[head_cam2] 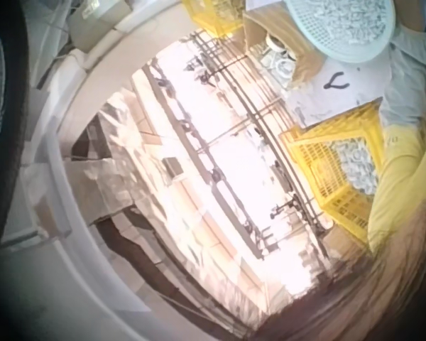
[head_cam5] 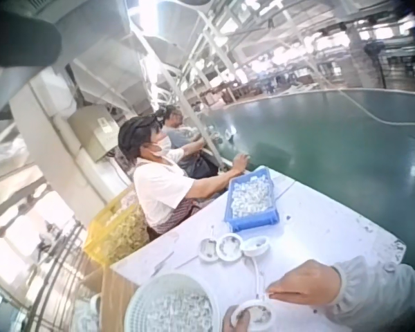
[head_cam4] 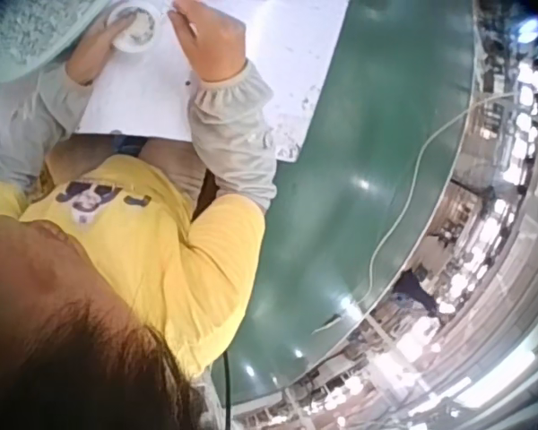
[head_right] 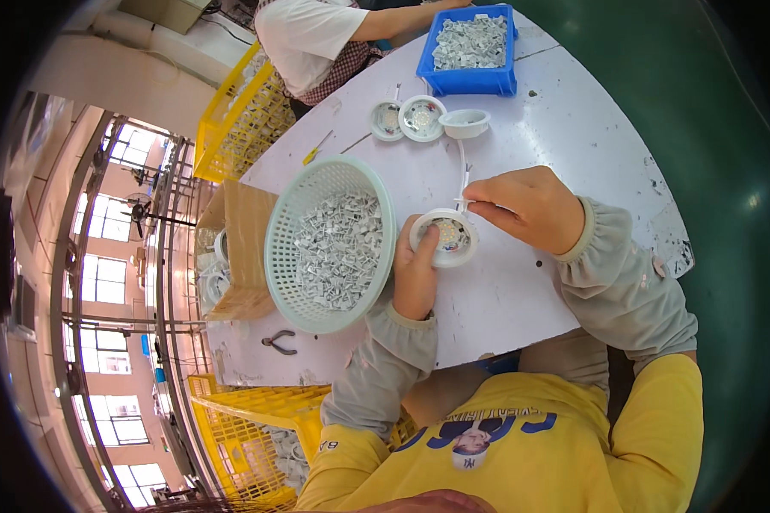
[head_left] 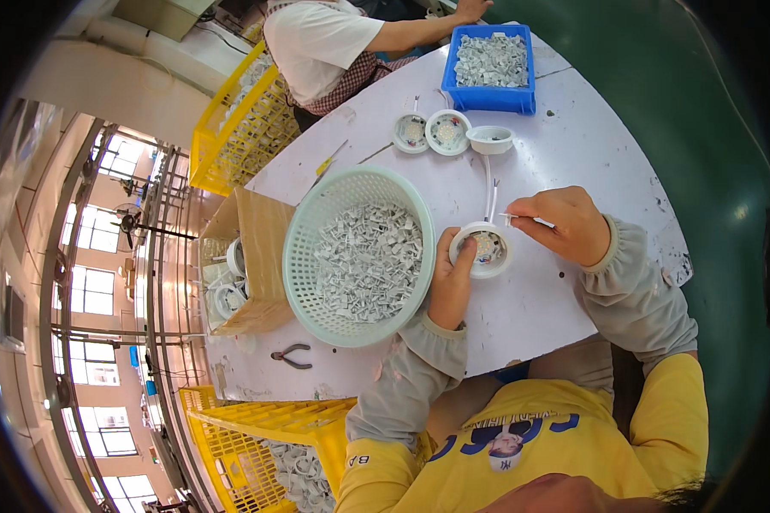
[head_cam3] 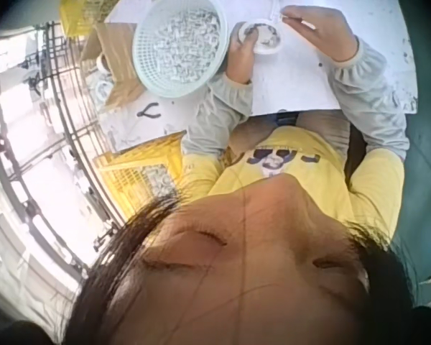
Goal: The person assembles lamp fixtures by picking small plastic clips from a basket and inserting them into circular lamp housings by hand.
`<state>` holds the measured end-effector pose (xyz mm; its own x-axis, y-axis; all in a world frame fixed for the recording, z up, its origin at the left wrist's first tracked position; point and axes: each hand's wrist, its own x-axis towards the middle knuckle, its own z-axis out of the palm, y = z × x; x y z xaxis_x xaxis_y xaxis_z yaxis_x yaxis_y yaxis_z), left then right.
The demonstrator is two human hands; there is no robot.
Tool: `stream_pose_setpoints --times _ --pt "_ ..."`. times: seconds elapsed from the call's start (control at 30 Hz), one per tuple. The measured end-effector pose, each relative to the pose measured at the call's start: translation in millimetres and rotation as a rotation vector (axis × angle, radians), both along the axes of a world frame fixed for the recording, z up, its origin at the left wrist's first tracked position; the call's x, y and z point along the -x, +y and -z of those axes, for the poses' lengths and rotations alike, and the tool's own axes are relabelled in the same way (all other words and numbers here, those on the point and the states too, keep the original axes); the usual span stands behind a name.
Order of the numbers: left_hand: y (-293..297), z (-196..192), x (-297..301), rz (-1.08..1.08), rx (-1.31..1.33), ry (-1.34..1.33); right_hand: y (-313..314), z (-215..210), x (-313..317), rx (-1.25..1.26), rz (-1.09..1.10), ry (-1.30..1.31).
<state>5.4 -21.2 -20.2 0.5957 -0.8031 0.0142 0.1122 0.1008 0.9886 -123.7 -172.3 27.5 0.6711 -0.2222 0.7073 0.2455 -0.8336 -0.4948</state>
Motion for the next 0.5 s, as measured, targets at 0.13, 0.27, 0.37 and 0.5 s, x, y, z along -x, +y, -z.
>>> stream_pose_setpoints --times 0.13,0.27,0.37,0.5 --pt "0 -2 0 -0.005 0.037 0.059 1 0 -1 0.061 -0.013 -0.031" --pt "1 -7 2 0.024 0.069 0.095 1 -1 -3 0.073 -0.021 -0.035" --pt "2 -7 1 0.068 -0.008 -0.036 -3 9 -7 -0.013 -0.048 0.083" --pt "1 -10 6 0.145 -0.037 -0.059 -1 12 -8 -0.382 -0.152 0.25"
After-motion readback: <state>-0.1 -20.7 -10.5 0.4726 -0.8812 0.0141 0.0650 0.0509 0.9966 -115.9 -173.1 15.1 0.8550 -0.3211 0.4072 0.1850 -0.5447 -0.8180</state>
